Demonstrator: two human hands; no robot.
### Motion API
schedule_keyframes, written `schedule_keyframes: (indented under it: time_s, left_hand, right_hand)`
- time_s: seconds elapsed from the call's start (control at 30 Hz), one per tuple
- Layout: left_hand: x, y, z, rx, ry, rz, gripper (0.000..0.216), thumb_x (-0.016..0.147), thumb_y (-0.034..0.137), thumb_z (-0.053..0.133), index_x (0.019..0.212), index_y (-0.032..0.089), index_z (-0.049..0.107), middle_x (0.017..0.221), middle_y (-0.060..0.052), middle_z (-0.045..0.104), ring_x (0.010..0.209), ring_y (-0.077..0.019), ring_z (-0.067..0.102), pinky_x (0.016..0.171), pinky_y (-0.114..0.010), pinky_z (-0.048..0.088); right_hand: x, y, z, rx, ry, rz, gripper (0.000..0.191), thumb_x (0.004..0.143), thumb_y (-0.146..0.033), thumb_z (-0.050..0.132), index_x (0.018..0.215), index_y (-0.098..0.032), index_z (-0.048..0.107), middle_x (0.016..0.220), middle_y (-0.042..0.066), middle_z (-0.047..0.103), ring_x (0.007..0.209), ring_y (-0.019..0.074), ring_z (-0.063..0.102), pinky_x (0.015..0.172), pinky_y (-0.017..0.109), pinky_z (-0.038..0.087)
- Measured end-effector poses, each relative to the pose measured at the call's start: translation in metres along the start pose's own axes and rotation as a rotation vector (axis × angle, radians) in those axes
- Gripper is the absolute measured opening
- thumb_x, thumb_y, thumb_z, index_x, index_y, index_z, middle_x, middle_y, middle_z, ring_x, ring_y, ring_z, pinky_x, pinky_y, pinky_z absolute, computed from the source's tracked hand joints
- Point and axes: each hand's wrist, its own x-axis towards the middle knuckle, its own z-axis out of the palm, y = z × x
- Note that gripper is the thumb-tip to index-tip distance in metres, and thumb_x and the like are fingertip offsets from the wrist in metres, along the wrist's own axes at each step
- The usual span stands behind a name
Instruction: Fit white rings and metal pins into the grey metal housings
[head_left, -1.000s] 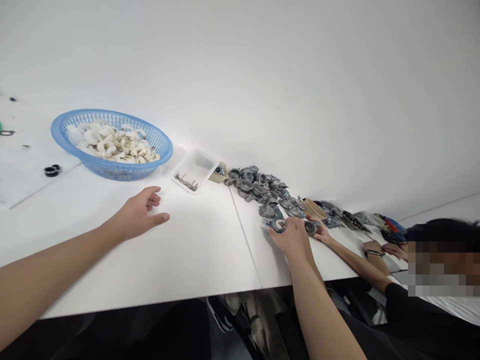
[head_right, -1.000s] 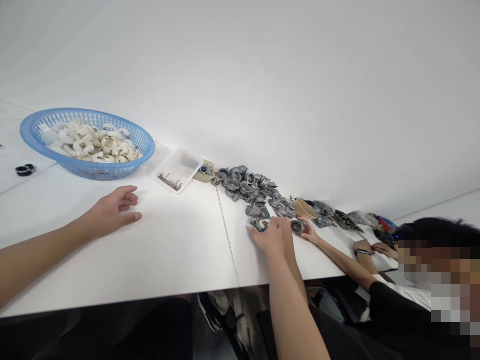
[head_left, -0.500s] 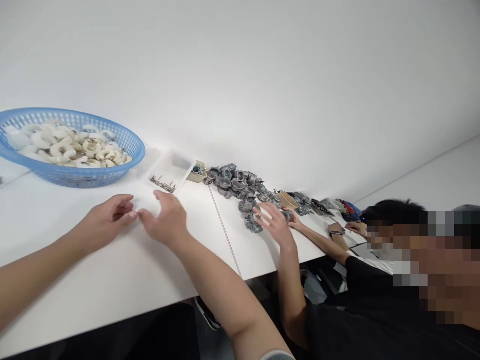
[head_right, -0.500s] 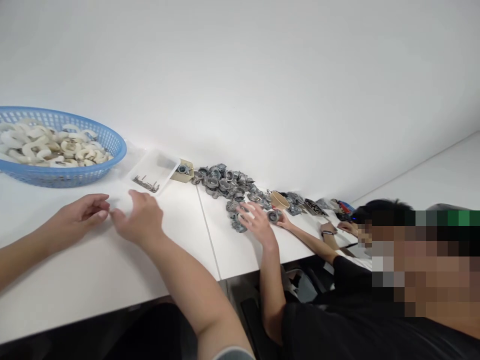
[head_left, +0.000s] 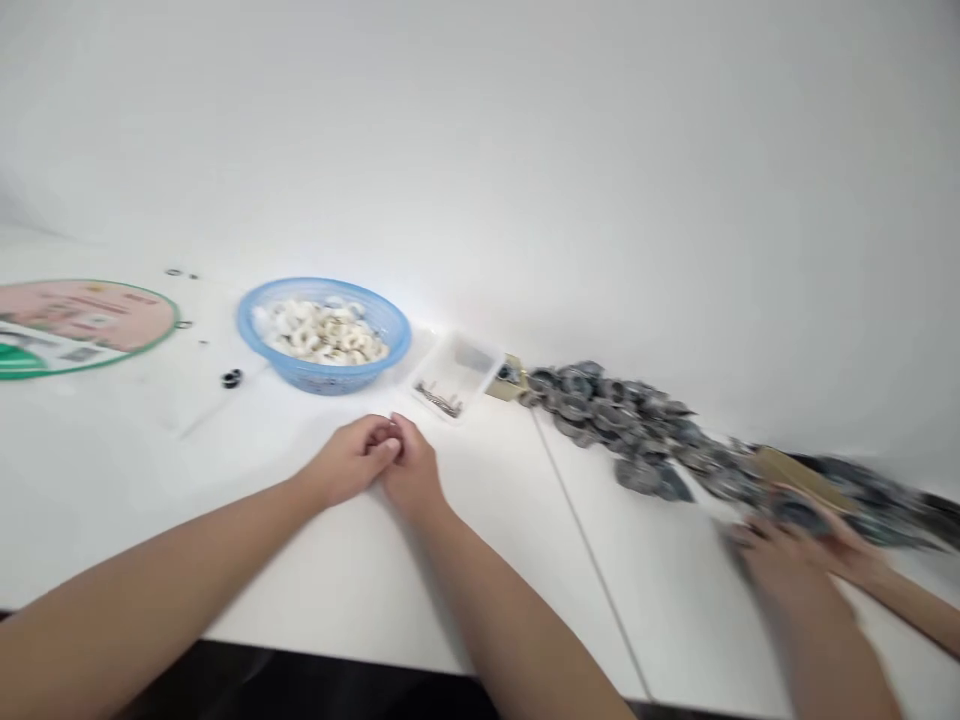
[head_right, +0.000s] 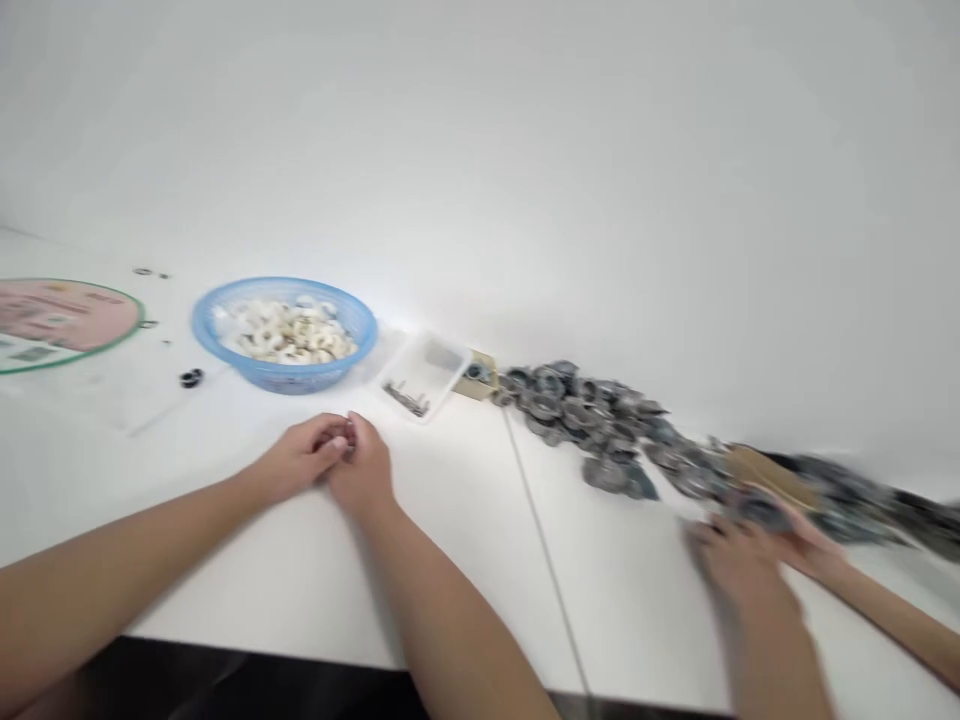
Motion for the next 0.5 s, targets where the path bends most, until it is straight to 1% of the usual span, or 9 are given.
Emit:
schedule_keyframes:
  time_s: [0.07,0.13,0.23,0.33,0.43,0.5]
  left_hand:
    - [0.004,0.001,-0.001,0.046,0.019,0.001,0.030,0.080,0.038,0.049,0.103,0.019,0.056,0.097,-0.007,0.064,0.087,-0.0211,0.060,0.078,-0.034,0.048]
    - [0.006,0.003,-0.003,0.052,0.017,0.008,0.029,0.081,0.037,0.048,0.102,0.018,0.056,0.094,-0.005,0.064,0.084,-0.0191,0.060,0.077,-0.033,0.048]
    - [0.006,0.005,-0.003,0.036,0.010,0.016,0.028,0.082,0.036,0.048,0.102,0.017,0.056,0.093,-0.005,0.063,0.083,-0.0175,0.059,0.074,-0.030,0.048]
    - [0.005,0.007,-0.003,0.029,0.004,0.022,0.026,0.082,0.035,0.048,0.100,0.018,0.056,0.091,-0.004,0.063,0.082,-0.0167,0.058,0.073,-0.029,0.047]
    - [0.005,0.007,-0.002,0.038,0.006,0.024,0.024,0.081,0.033,0.050,0.098,0.018,0.057,0.086,-0.003,0.062,0.079,-0.0161,0.058,0.070,-0.028,0.047]
    - [0.005,0.007,-0.002,0.021,-0.005,0.041,0.026,0.079,0.031,0.053,0.101,0.018,0.057,0.086,-0.003,0.061,0.078,-0.0160,0.057,0.069,-0.027,0.047]
  right_hand:
    - [0.005,0.003,0.002,0.073,-0.005,-0.012,0.054,0.073,-0.024,0.057,0.125,-0.018,0.043,0.109,0.007,0.060,0.097,0.0175,0.058,0.085,0.029,0.048]
    - [0.008,0.004,0.004,0.130,-0.008,-0.020,0.053,0.073,-0.022,0.054,0.125,-0.018,0.045,0.104,0.006,0.063,0.094,0.0176,0.060,0.082,0.027,0.049]
    - [0.008,0.007,0.004,0.170,0.011,-0.015,0.051,0.072,-0.021,0.051,0.123,-0.018,0.047,0.108,0.006,0.062,0.098,0.0195,0.059,0.086,0.032,0.049]
    - [0.008,0.011,0.005,0.195,0.054,0.001,0.049,0.069,-0.019,0.053,0.119,-0.019,0.050,0.111,0.006,0.061,0.101,0.0214,0.058,0.089,0.037,0.047]
    - [0.008,0.012,0.006,0.235,0.062,-0.020,0.047,0.068,-0.019,0.055,0.115,-0.020,0.051,0.105,0.006,0.063,0.095,0.0211,0.060,0.085,0.037,0.049]
    - [0.007,0.011,0.007,0.243,0.048,-0.039,0.048,0.069,-0.021,0.055,0.117,-0.019,0.049,0.103,0.006,0.063,0.093,0.0205,0.061,0.084,0.037,0.050]
